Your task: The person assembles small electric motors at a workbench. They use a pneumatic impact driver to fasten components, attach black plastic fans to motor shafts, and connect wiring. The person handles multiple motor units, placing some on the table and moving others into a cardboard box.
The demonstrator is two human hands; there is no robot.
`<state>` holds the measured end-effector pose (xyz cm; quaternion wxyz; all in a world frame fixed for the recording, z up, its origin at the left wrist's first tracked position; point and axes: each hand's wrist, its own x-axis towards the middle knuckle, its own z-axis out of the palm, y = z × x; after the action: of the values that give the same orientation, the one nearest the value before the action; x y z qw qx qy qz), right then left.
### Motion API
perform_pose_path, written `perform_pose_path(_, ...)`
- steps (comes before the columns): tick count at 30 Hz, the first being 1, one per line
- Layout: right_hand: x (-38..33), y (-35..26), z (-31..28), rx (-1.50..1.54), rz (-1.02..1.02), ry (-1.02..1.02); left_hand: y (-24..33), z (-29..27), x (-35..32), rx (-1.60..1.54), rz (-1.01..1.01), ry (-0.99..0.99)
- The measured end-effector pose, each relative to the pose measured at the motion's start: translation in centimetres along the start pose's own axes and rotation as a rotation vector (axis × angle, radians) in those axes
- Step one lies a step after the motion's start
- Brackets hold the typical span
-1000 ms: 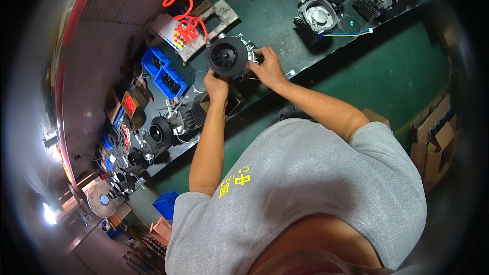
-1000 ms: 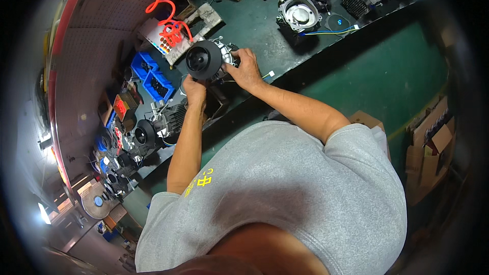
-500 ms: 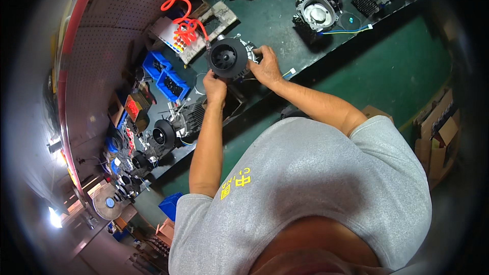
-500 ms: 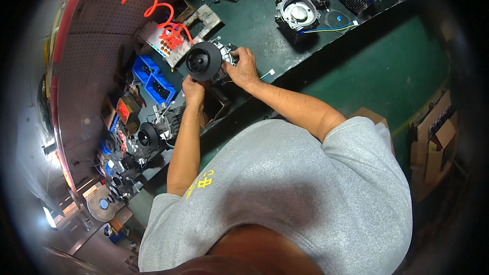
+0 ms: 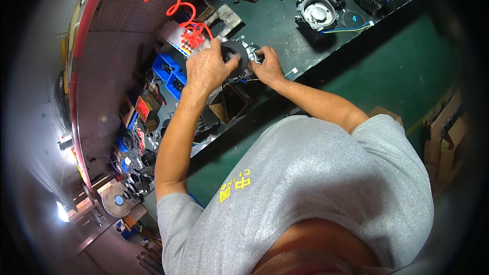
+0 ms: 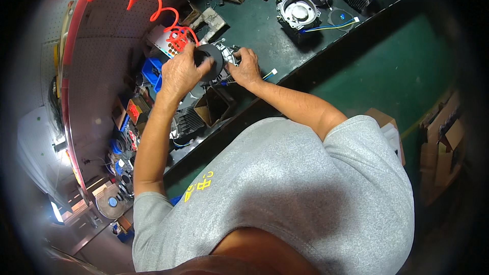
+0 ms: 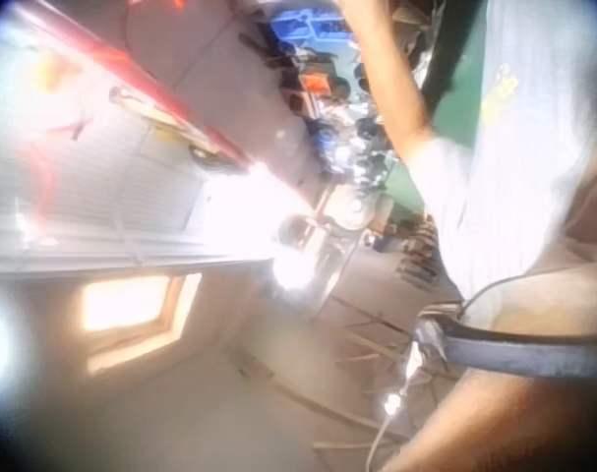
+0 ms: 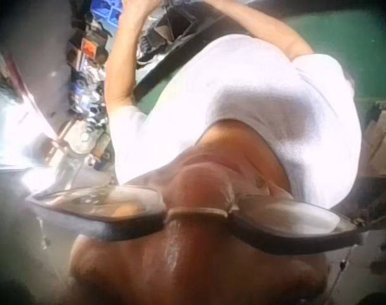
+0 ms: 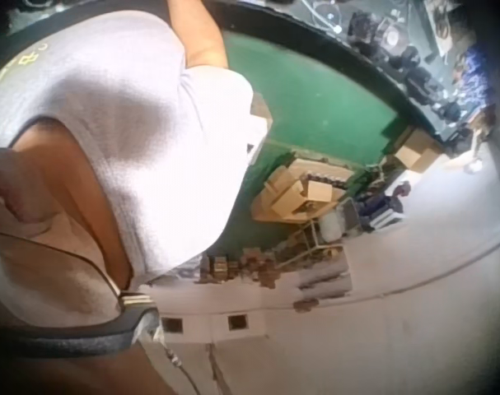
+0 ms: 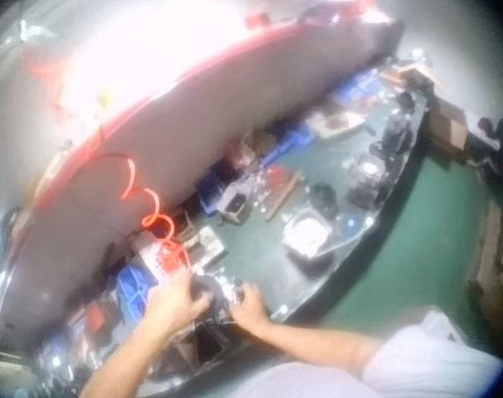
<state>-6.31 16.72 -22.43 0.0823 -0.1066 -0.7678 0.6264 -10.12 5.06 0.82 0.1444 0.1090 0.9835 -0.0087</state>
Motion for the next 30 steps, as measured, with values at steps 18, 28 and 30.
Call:
perform_pose_path(18, -0.1, -0.9, -0.2, -0.059, -0.048, 0.054, -5.1, 0.2, 0.3, -0.345, 0.291, 0.21)
perform_pose_path(28, -0.1, -0.4, 0.0, -0.045, -0.072, -0.008, -20.3, 24.2, 6.7, -0.739, -0.515, -0.053)
perform_pose_path(30, 0.0, 0.1, -0.2, -0.036, -0.012, -0.02, -19.4, 26.2, 6.9, -1.058, -0.62, -0.164)
